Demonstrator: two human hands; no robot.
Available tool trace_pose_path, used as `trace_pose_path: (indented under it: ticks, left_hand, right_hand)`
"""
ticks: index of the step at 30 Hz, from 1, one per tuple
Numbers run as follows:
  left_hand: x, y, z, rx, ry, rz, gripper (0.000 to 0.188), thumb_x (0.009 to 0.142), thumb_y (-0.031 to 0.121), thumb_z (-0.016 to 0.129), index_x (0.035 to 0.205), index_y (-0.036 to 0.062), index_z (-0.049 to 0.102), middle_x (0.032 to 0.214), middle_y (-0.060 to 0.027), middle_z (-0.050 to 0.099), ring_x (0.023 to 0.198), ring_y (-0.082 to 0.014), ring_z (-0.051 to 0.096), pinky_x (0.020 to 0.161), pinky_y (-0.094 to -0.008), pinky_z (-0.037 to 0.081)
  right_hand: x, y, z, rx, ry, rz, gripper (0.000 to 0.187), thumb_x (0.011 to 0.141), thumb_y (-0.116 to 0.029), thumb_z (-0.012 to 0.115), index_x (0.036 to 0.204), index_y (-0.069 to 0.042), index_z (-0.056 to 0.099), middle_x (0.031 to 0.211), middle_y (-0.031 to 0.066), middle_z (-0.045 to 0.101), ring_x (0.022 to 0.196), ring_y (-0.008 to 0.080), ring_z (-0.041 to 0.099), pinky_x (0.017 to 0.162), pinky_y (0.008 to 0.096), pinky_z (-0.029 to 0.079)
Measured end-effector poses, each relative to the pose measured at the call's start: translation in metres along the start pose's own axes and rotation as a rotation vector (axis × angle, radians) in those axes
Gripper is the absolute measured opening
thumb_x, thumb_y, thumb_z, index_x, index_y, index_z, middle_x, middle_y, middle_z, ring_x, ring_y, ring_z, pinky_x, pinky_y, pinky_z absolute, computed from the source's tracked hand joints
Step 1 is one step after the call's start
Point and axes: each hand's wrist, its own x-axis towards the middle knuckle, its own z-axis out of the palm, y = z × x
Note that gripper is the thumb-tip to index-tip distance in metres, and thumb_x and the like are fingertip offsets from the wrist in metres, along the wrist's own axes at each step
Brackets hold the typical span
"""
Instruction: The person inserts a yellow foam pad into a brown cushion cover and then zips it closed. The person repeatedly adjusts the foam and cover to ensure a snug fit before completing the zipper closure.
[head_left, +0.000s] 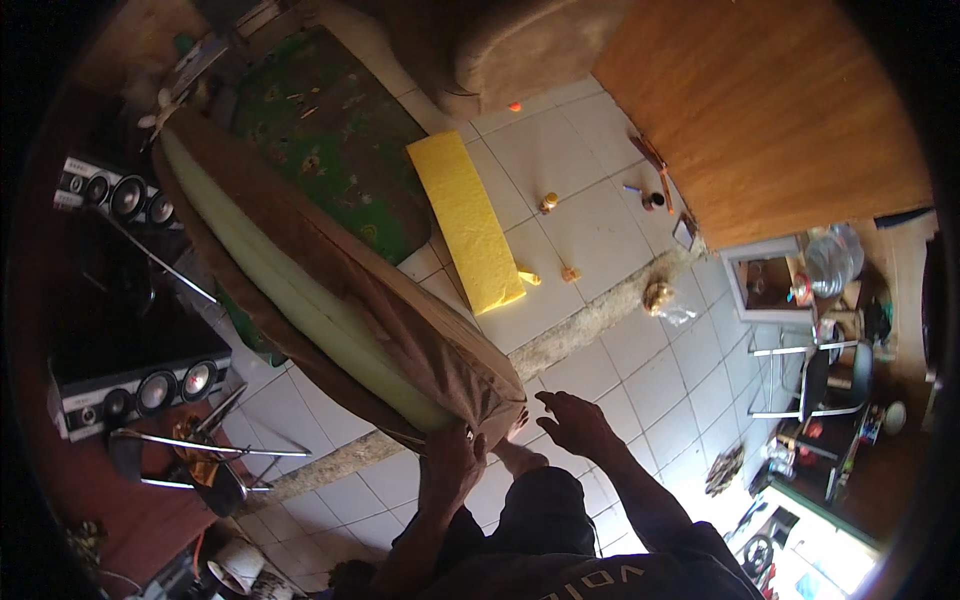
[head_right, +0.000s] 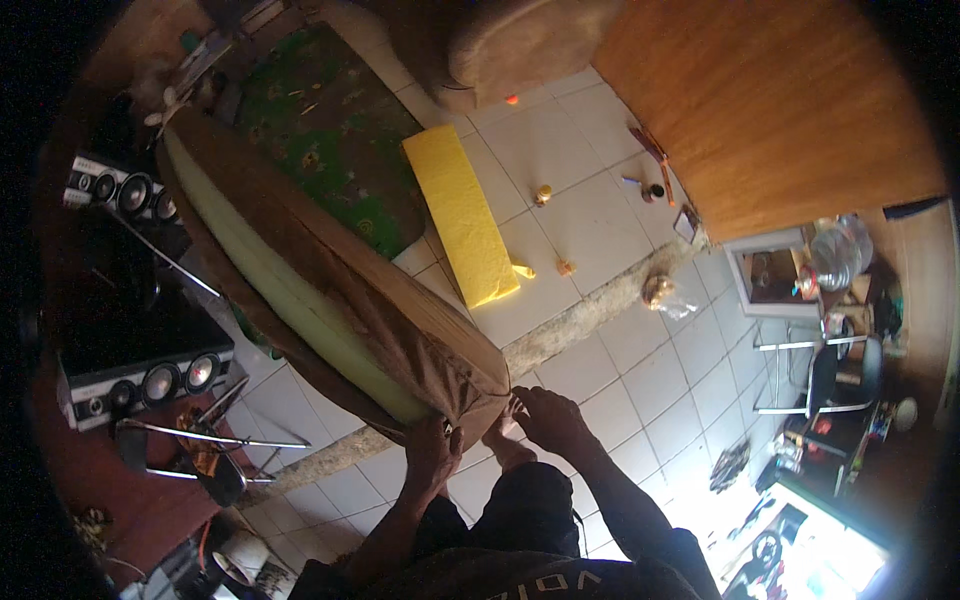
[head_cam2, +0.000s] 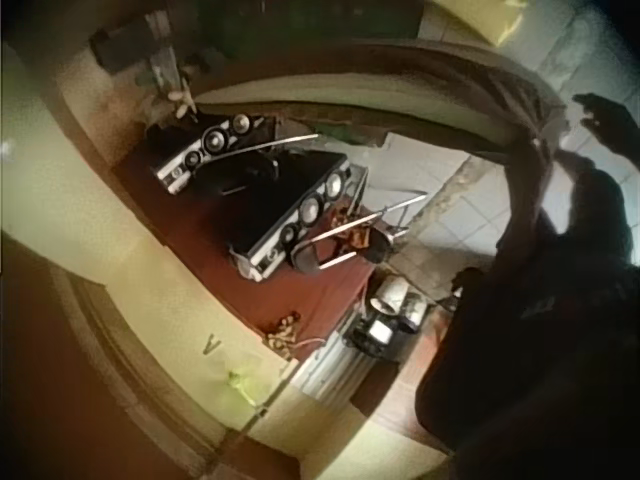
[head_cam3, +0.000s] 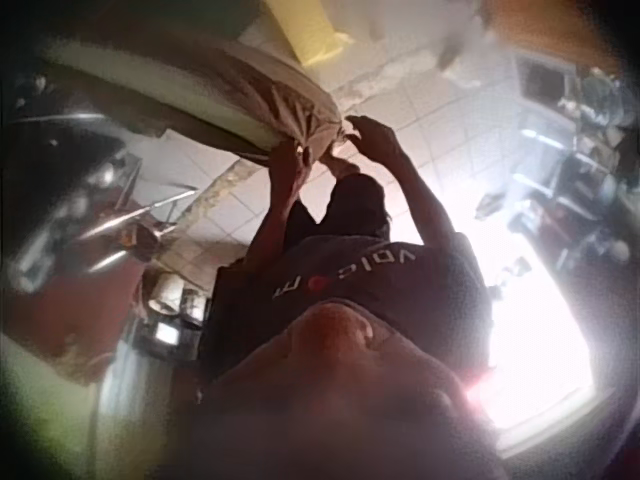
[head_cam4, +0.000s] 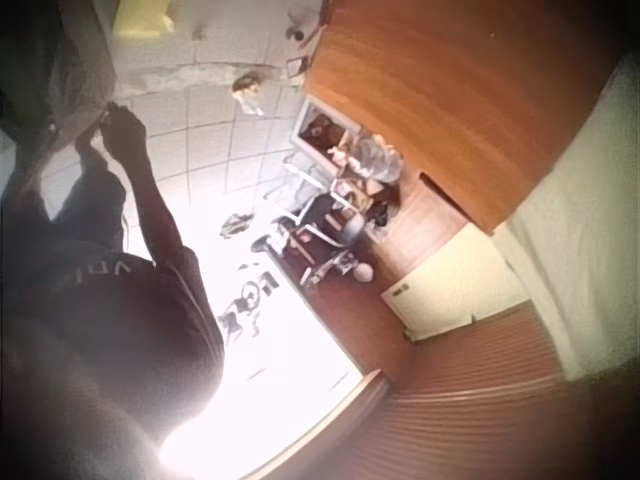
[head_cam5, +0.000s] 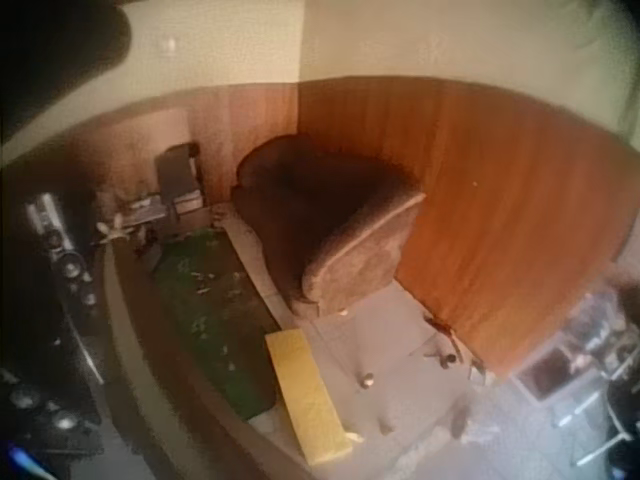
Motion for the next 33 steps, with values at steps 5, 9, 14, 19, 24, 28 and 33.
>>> trace_pose_path:
  ticks: [5,9,14,19,24,28,33]
  left_hand:
    - [0.005,-0.006,0.012,-0.106,0.200,-0.013,0.036,0.089,0.025,0.076,0.112,0.0008,0.064,0.092,-0.0199,0.066,0.092,-0.0430,0.064,0.087,-0.0560,0.047]
    - [0.008,0.002,0.020,-0.226,0.226,-0.134,0.033,0.087,0.026,0.076,0.108,0.0021,0.066,0.090,-0.0178,0.066,0.094,-0.0417,0.064,0.088,-0.0566,0.046]
    - [0.025,0.033,0.015,-0.160,0.107,-0.341,0.034,0.087,0.033,0.076,0.100,0.0027,0.069,0.093,-0.0166,0.069,0.096,-0.0404,0.064,0.099,-0.0544,0.042]
    - [0.039,0.068,0.007,-0.145,-0.035,-0.410,0.050,0.088,0.038,0.075,0.126,0.0070,0.067,0.115,-0.0180,0.068,0.115,-0.0366,0.062,0.108,-0.0566,0.038]
    - [0.033,0.069,0.014,-0.126,-0.020,-0.422,0.050,0.093,0.031,0.070,0.138,0.0086,0.064,0.134,-0.0189,0.064,0.126,-0.0362,0.057,0.116,-0.0568,0.036]
    - [0.006,0.062,0.025,0.067,0.039,-0.392,0.057,0.085,0.036,0.080,0.134,0.0099,0.067,0.131,-0.0148,0.065,0.133,-0.0335,0.054,0.123,-0.0570,0.031]
    - [-0.027,0.045,0.056,0.261,0.027,-0.349,0.079,0.075,0.053,0.083,0.137,0.0091,0.061,0.138,-0.0122,0.059,0.140,-0.0339,0.046,0.123,-0.0609,0.031]
  right_hand:
    - [0.047,0.030,-0.009,-0.152,-0.041,-0.050,0.051,0.097,-0.032,0.070,0.142,-0.012,0.058,0.117,0.0123,0.071,0.112,0.0319,0.068,0.095,0.0448,0.056]
    - [0.092,0.061,-0.012,-0.085,-0.005,-0.090,0.047,0.094,-0.028,0.072,0.136,-0.009,0.062,0.124,0.0177,0.071,0.117,0.0332,0.069,0.096,0.0455,0.057]
    - [0.143,0.084,-0.033,0.060,-0.207,-0.053,0.048,0.094,-0.027,0.072,0.137,-0.008,0.061,0.121,0.0171,0.072,0.113,0.0329,0.071,0.097,0.0461,0.056]
    - [0.204,0.037,-0.059,-0.061,-0.176,-0.515,0.049,0.094,-0.026,0.073,0.138,-0.011,0.059,0.135,0.0167,0.064,0.128,0.0360,0.061,0.102,0.0481,0.053]
    - [0.229,-0.048,-0.059,-0.269,-0.385,-1.494,0.049,0.093,-0.033,0.072,0.138,-0.016,0.061,0.139,0.0080,0.060,0.138,0.0277,0.052,0.119,0.0570,0.036]
    - [0.226,-0.078,-0.052,-0.748,-0.571,-1.651,0.051,0.093,-0.041,0.069,0.137,-0.017,0.060,0.139,0.0062,0.058,0.139,0.0254,0.049,0.126,0.0563,0.027]
    - [0.217,-0.072,-0.027,-1.018,-0.607,-1.825,0.045,0.096,-0.044,0.063,0.132,-0.016,0.061,0.130,0.0089,0.059,0.134,0.0257,0.051,0.128,0.0542,0.024]
